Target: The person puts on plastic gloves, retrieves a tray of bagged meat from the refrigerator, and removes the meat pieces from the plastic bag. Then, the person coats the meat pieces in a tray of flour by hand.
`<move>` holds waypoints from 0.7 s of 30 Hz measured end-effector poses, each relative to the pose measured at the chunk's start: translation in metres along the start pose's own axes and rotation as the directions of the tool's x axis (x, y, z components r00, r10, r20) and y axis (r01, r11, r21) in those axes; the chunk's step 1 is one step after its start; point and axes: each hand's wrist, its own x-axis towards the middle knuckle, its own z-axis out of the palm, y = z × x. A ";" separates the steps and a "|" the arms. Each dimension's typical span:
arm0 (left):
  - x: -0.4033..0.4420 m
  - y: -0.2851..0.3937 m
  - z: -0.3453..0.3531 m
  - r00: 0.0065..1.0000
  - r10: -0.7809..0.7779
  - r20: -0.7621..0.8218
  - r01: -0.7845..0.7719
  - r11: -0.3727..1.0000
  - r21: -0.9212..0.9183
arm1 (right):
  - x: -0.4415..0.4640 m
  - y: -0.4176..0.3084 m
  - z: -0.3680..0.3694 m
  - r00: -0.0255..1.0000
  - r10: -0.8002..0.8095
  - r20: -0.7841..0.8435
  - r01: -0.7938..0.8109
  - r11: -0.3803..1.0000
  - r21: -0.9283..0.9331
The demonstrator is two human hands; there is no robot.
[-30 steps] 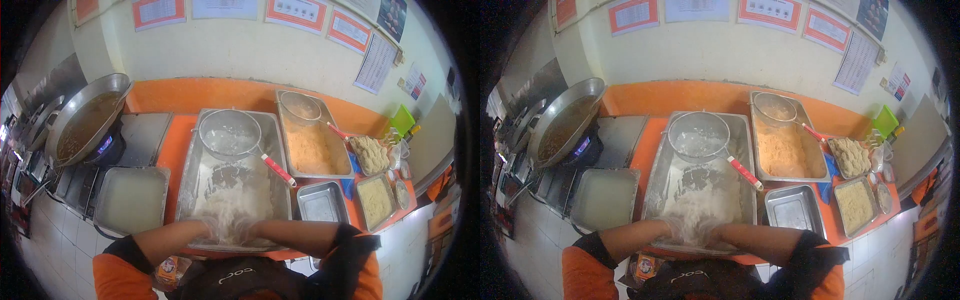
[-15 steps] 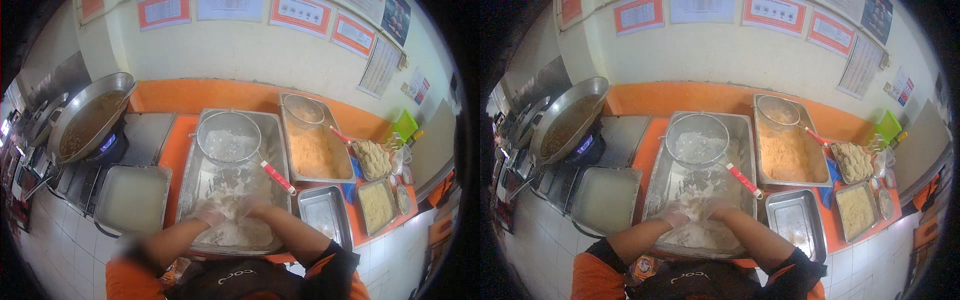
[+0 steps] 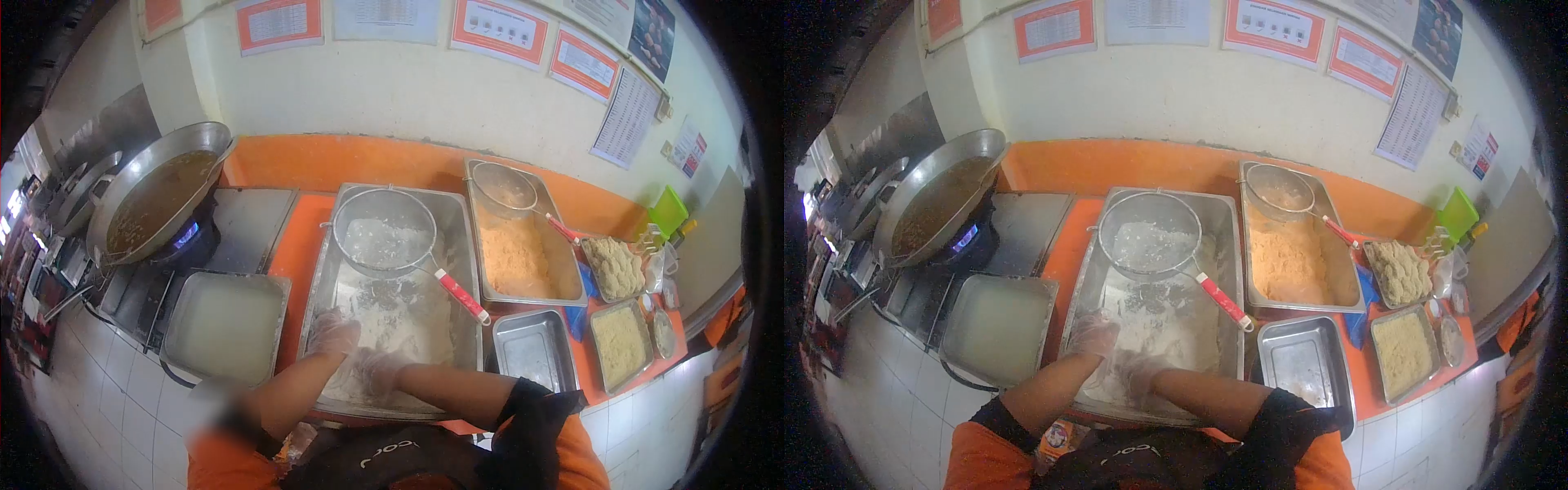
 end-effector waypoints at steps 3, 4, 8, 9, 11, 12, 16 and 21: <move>0.009 -0.005 0.006 0.990 -0.074 0.123 0.066 0.995 0.068 | -0.010 -0.007 -0.007 0.996 0.032 0.079 -0.036 0.999 0.040; 0.008 -0.001 0.005 0.986 -0.096 0.138 0.078 0.988 0.131 | -0.012 -0.008 -0.012 0.991 0.082 0.107 -0.092 0.991 0.095; -0.009 0.012 -0.004 0.987 -0.115 0.114 0.094 0.980 0.176 | -0.016 -0.004 -0.055 0.917 0.352 0.189 -0.383 0.908 0.169; -0.009 0.014 -0.008 0.977 -0.118 0.177 0.080 0.975 0.207 | -0.023 -0.001 -0.065 0.914 0.382 0.134 -0.401 0.900 0.172; -0.006 0.019 -0.016 0.947 -0.120 0.299 0.036 0.962 0.271 | -0.027 0.022 -0.051 0.970 0.238 -0.041 -0.225 0.954 0.199; 0.003 0.008 -0.003 0.949 -0.122 0.289 0.034 0.956 0.291 | -0.017 0.055 -0.020 0.986 0.055 -0.160 -0.023 0.980 0.197; 0.001 -0.037 0.032 0.852 0.014 0.523 -0.216 0.919 0.329 | -0.039 0.080 -0.045 0.993 -0.083 0.090 0.053 0.956 0.289; -0.013 -0.038 0.045 0.514 -0.213 0.831 -0.519 0.695 0.498 | -0.065 0.051 -0.049 0.951 -0.121 0.283 0.037 0.958 0.284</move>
